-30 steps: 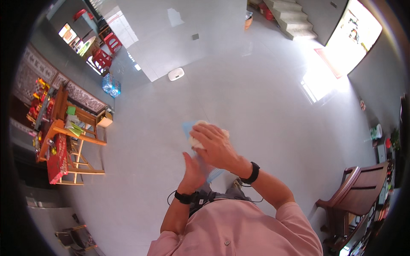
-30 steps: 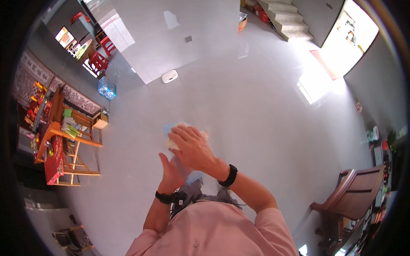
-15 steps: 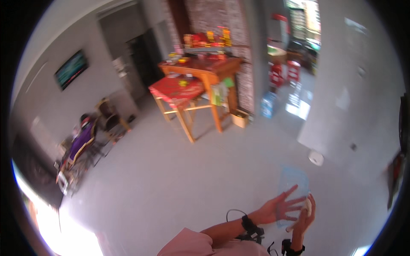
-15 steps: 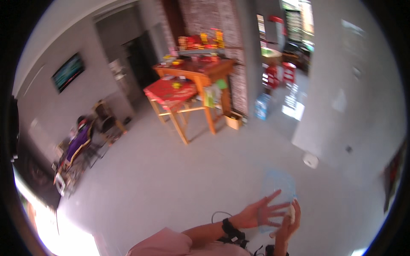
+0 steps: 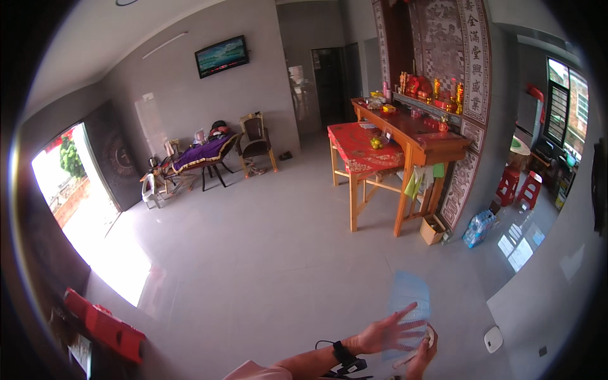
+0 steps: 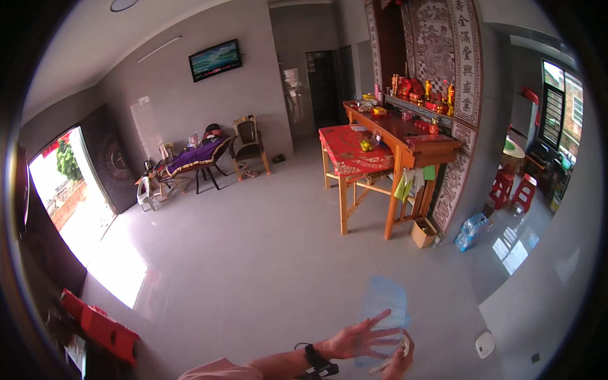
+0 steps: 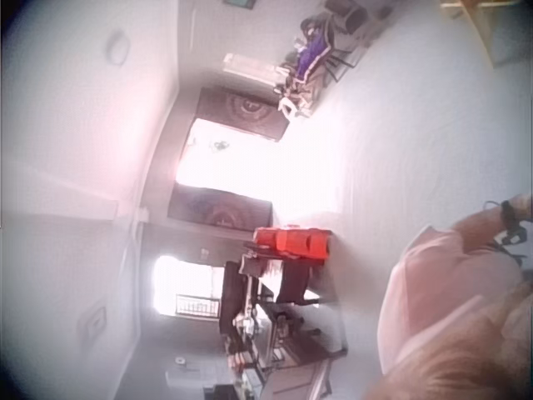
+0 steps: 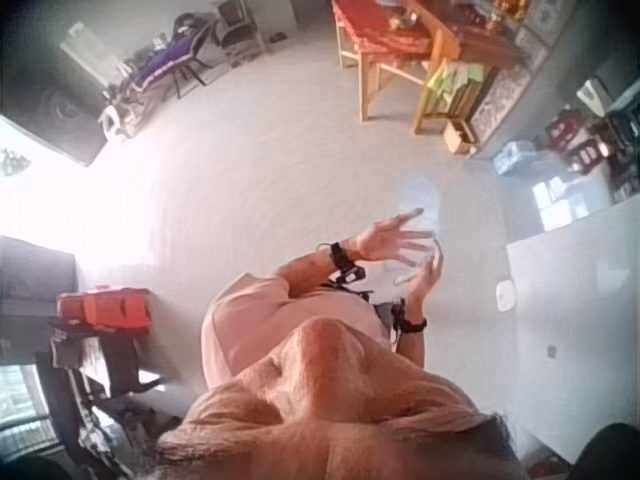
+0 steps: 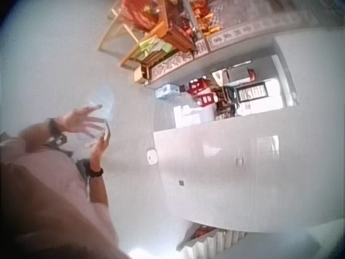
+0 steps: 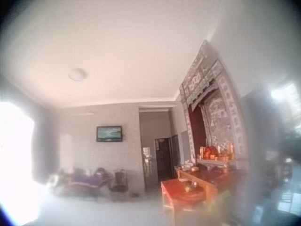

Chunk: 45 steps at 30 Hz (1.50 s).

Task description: The person washes a blue plastic strainer in a kitchen sink using a brush and water. They then dry the strainer with a cloth while walking through a living room area.

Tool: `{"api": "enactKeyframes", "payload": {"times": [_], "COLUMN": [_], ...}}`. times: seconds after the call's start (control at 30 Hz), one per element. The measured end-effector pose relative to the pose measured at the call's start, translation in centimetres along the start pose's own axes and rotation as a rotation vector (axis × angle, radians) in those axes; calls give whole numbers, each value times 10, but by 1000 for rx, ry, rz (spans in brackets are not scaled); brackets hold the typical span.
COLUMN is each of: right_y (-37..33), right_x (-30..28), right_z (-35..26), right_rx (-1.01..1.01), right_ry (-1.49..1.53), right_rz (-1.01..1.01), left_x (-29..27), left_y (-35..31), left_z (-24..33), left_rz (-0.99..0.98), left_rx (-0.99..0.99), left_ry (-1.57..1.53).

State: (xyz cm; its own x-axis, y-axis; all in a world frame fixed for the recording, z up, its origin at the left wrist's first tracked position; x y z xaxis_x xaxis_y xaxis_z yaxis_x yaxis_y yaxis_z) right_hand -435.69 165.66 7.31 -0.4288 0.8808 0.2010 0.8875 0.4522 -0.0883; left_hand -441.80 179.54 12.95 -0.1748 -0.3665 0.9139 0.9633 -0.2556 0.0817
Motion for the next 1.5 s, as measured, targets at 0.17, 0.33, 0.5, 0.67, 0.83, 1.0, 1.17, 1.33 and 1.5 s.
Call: {"api": "enactKeyframes", "payload": {"times": [0.17,0.33,0.5,0.67,0.83,1.0,1.17,1.33,1.5], "right_y": [76,128,143,193,284,323,352,443,427], "right_x": [-42,-99,-136,-152,-159,-115,-55,-15,36], "right_z": [-45,-61,-97,-113,-139,-174,-175,-157,-147], "right_rx": [-370,-216,-292,-581,-614,-881,-1124,-860,-1122], "right_ry": [-73,-166,-268,-308,-508,-696,-833,-560,-608], "right_rz": [-21,-100,7,2,46,-115,-349,-346,-673], "left_x": [11,3,-20,-17,-42,-77,-92,-114,-136], "left_y": [77,156,214,261,304,370,395,370,363], "left_z": [-9,-19,-31,-22,-9,45,111,156,187], "left_rz": [-35,51,210,146,100,54,26,420,383], "left_rx": [69,141,115,35,-125,-36,100,-38,310], "left_ry": [85,137,217,252,359,325,415,1041,-66]}}
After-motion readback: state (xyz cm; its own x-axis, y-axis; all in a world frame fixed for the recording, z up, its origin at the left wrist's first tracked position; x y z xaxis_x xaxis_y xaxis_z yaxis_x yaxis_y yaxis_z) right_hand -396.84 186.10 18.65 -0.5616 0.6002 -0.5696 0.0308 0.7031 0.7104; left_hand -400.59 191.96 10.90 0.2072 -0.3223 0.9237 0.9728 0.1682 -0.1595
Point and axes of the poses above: each hand's wrist, its own y-axis towards the middle knuckle, its own x-axis out of the palm, z = x × y, the point moved 8 cm from there along y, towards the middle knuckle, and after that the axes turned 4 degrees about -x, right-handed, at the moved point
